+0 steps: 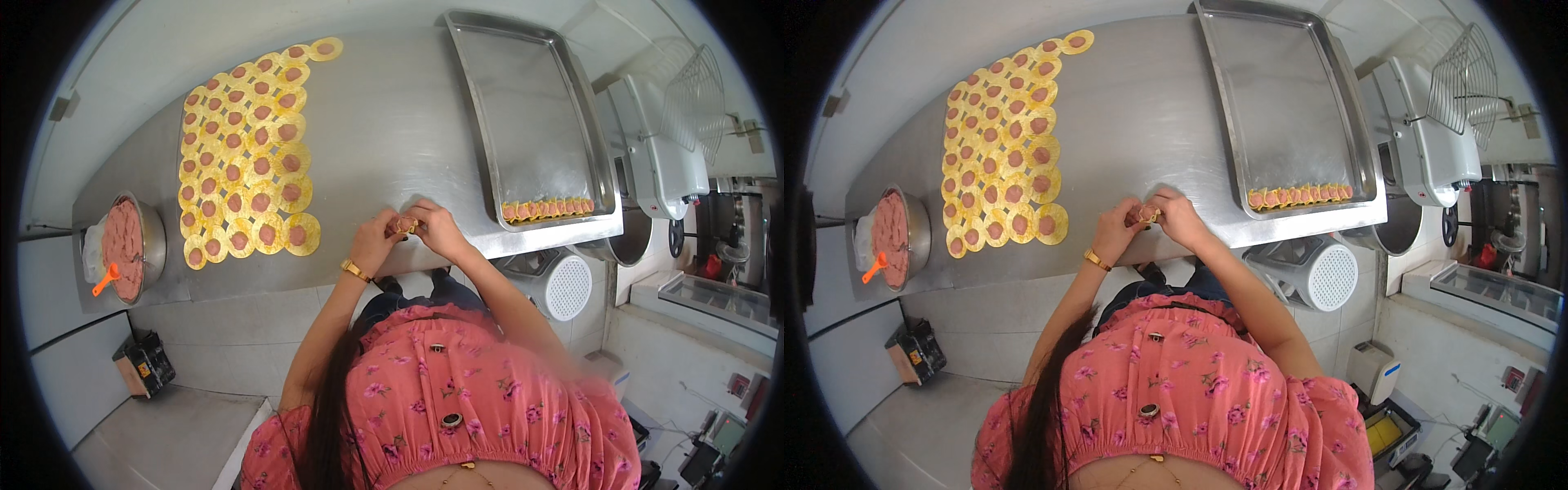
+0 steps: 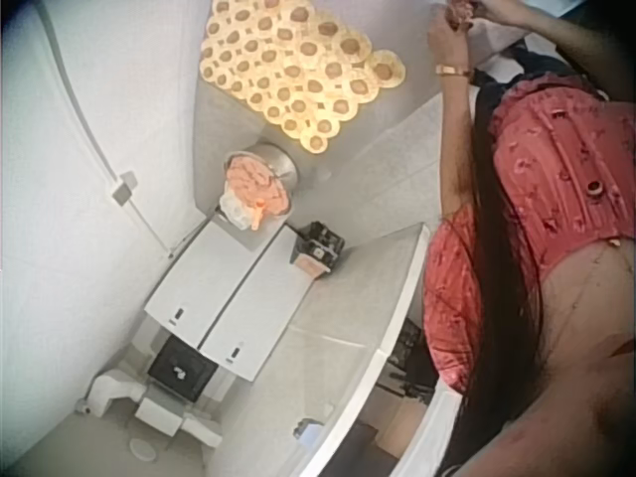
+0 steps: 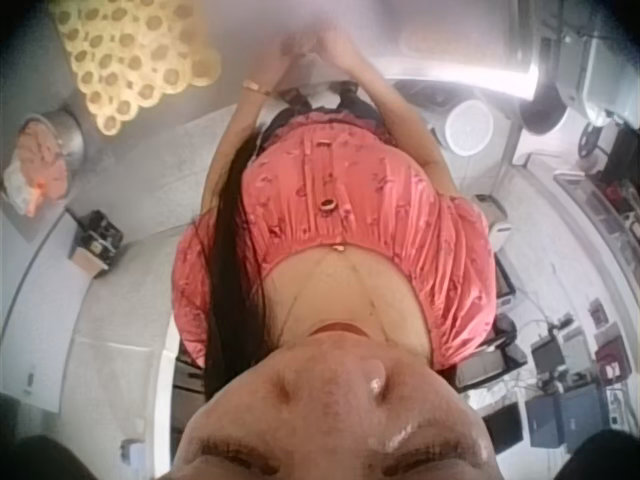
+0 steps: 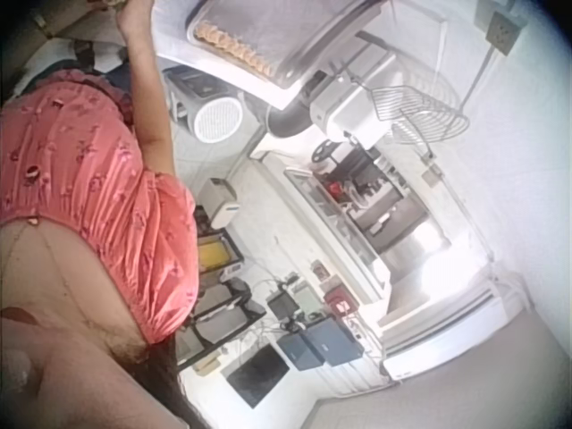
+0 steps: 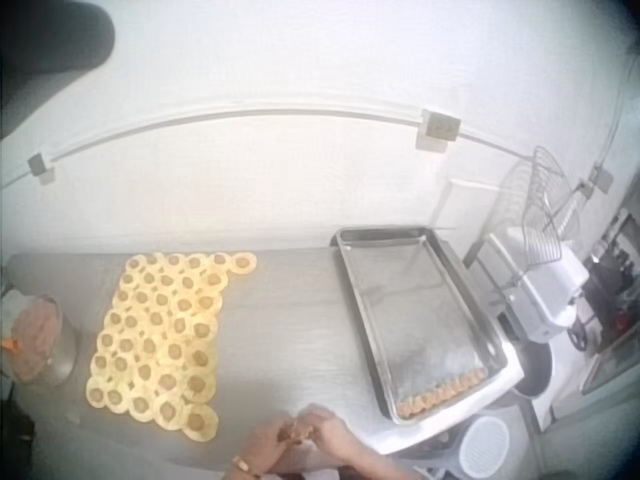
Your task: The person repeatedly picks up a round yellow pastry base with a pink filling, folds it in half, and places it on a metal tray. The person continues this process, filling the tray with the folded pastries.
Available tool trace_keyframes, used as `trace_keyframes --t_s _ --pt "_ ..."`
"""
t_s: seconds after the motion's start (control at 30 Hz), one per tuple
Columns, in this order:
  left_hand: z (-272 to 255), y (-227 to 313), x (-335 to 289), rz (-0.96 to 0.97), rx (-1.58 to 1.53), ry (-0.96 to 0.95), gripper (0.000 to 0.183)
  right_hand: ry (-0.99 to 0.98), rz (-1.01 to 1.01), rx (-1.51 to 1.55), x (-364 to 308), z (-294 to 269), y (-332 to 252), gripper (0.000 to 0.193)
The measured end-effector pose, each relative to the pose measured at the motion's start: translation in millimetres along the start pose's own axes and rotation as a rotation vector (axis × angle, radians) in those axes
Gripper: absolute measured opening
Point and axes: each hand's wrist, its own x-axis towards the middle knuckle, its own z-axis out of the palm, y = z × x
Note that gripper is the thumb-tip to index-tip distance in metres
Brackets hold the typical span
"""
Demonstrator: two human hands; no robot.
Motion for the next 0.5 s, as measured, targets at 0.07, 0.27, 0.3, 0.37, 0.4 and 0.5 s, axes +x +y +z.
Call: trace_keyframes --t_s 0.07,0.27,0.3,0.37,0.4,0.5 --pt "1 0 1 -0.004 0.022 -0.014 0.03 -0.063 -0.02 0.021 5 -2 5 0.035" --pt "-1 -1 0 0.092 0.075 0.012 0.03 -0.018 0.04 -0.059 -2 -7 -3 0.043" --pt "-2 -2 0 0.128 0.099 0.039 0.029 0.006 0.032 -0.09 -4 -7 -5 0.044" --pt "-2 -4 1 0.18 0.143 0.062 0.029 -0.037 0.061 -0.072 -5 -4 -8 0.043" --pt "-2 -5 2 0.199 0.162 0.058 0.029 -0.045 0.057 -0.064 -4 -2 -9 0.042" --pt "0 -5 4 0.127 0.145 0.006 0.027 -0.095 0.087 0.011 1 -2 -7 0.039"
